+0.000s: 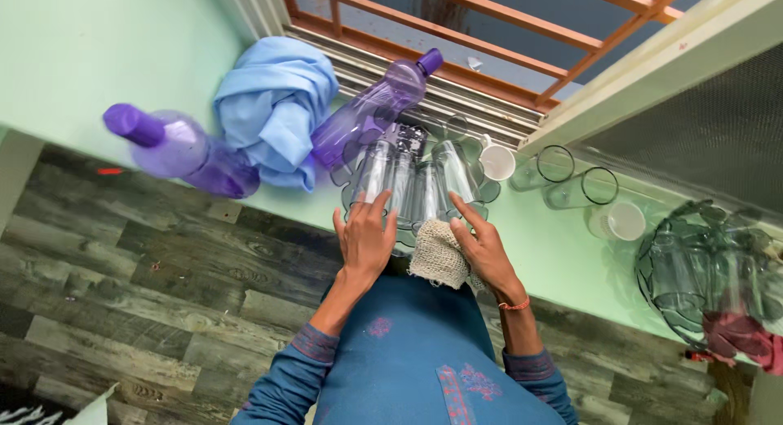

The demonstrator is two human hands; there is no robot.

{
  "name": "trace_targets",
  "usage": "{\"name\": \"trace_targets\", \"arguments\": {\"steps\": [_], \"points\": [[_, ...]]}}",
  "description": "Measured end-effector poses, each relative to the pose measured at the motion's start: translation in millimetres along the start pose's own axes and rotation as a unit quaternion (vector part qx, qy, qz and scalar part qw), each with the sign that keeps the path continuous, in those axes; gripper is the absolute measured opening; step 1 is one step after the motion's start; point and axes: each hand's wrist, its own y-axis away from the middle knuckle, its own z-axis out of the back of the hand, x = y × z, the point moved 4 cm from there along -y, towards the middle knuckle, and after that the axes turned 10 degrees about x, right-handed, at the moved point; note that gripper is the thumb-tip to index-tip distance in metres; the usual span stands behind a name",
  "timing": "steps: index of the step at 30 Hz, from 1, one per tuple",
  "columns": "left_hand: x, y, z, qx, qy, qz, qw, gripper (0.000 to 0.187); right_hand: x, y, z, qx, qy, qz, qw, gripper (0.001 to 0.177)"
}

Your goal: The person wipes glass bowls and tumblers using a cloth and arranges them on a low table covered with a checkered cloth. They handle each item individually while moving them from a shelf to the table.

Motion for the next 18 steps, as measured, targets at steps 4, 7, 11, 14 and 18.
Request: {"name": "trace_targets", "arguments": {"steps": [4,7,11,14,18], "points": [[3,-12,-10,-0.012,0.007,0.006,1.0,0.032,-5,-8,2,-0.004,-0.102,-0.088,0.991,0.062],[2,-14,-9,-0.049,0.018,-0.024,0.998,0.03,-2,-23,11,0.007,-0.165,-0.027,0.986,0.057],[12,-25,2,-0.037,0.116,-0.016,0.992,0.03,2,-24,17,-0.022,-0.176,0.01,0.984,0.052],[17,-38,23,-0.018,0.145,0.052,0.988,0.029,6,-11,32,-0.086,-0.163,0.007,0.983,0.046],[-29,-39,62,-0.09,0.186,-0.057,0.977,0.019,21,42,66,-0.172,-0.147,0.024,0.974,0.036]]}}
